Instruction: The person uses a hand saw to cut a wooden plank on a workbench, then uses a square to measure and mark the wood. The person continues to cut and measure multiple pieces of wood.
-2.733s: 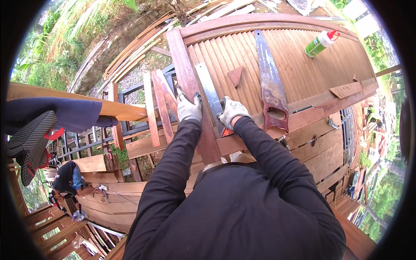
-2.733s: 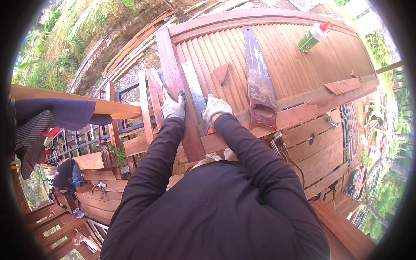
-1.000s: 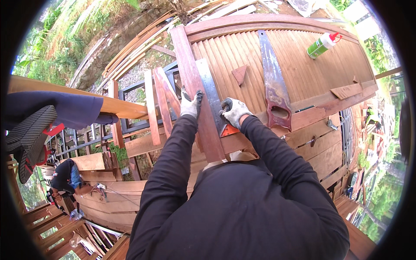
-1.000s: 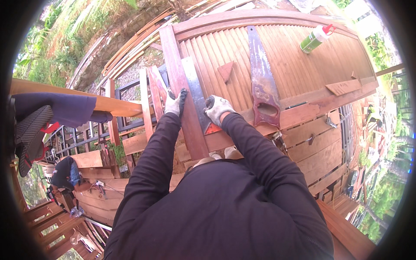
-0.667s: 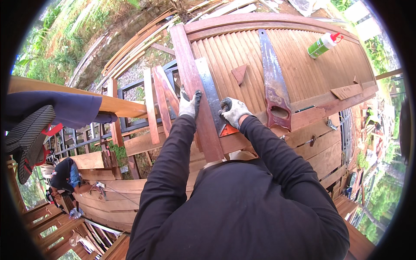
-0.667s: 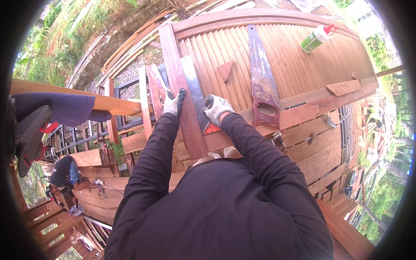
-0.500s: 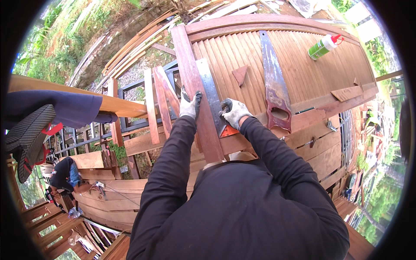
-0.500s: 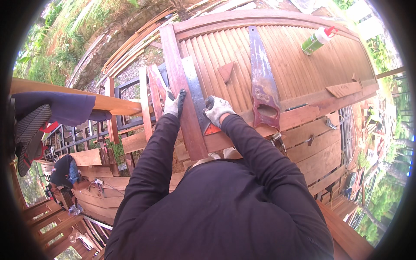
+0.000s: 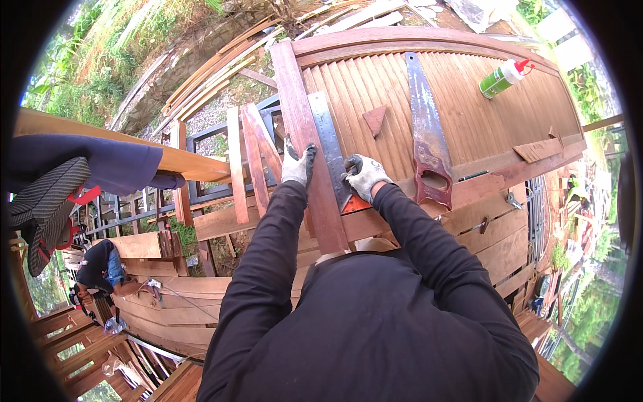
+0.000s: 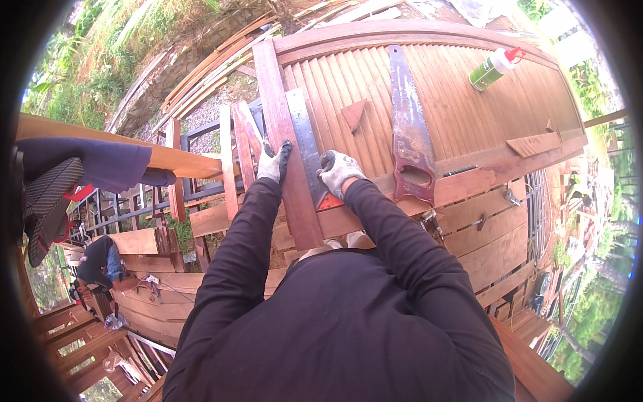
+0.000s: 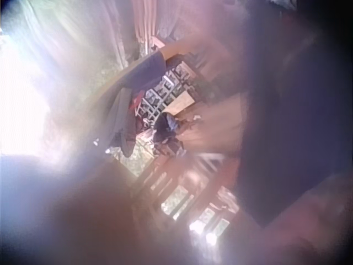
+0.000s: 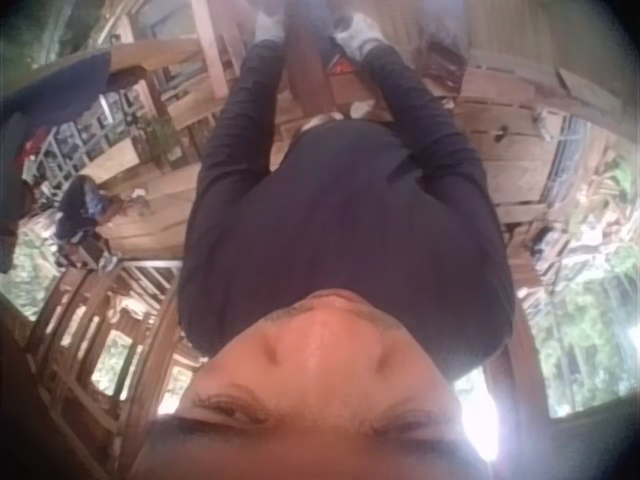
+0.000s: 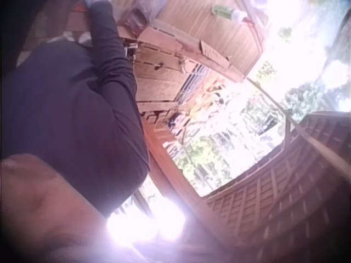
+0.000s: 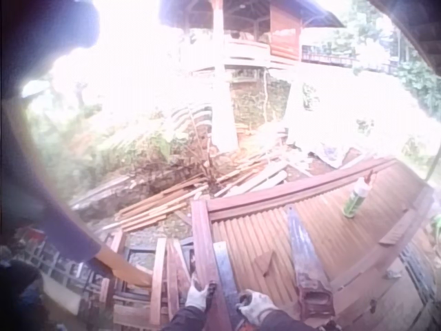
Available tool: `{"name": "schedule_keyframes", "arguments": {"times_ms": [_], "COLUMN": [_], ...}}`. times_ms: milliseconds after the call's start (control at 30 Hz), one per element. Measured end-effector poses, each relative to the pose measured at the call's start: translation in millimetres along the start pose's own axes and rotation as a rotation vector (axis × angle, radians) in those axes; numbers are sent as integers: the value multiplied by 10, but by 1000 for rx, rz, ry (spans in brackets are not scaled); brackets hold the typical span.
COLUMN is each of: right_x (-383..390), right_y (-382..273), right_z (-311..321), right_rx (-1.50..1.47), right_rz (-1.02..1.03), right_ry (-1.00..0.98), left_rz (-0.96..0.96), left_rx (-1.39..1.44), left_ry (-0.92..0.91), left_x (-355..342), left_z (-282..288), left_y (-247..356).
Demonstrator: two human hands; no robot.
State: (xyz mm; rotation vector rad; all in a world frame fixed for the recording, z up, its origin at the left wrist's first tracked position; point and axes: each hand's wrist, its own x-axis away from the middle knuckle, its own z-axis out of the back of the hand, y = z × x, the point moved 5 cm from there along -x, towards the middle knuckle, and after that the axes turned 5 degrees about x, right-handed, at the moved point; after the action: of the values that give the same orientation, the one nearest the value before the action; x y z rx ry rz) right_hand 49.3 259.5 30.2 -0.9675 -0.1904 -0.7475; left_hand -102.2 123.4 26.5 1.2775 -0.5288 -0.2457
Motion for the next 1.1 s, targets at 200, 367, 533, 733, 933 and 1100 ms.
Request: {"name": "schedule_keyframes", "arguments": {"times_ms": [200, 367, 533, 733, 933, 1100], "right_x": [78, 115, 127, 178, 199, 202], "right_y": [-108, -100, -82, -132, -151, -155], "right_z": [105, 87, 68, 88, 105, 112], "right_rx": [92, 75, 78, 91, 119, 157], "right_rz": [59, 37, 53, 67, 60, 62], "right_ry": [30, 13, 40, 32, 6, -13], "left_rz": [-19, -43, 52, -9, 4, -14], "left_rx": [28, 15, -8, 55, 71, 43], "left_ry": [19, 32, 10, 12, -10, 1], "left_x": [8, 17, 71, 22, 50, 30], "left_z": [-9, -20, -30, -26, 2, 9], "left_y": [-9, 12, 133, 21, 11, -39]}}
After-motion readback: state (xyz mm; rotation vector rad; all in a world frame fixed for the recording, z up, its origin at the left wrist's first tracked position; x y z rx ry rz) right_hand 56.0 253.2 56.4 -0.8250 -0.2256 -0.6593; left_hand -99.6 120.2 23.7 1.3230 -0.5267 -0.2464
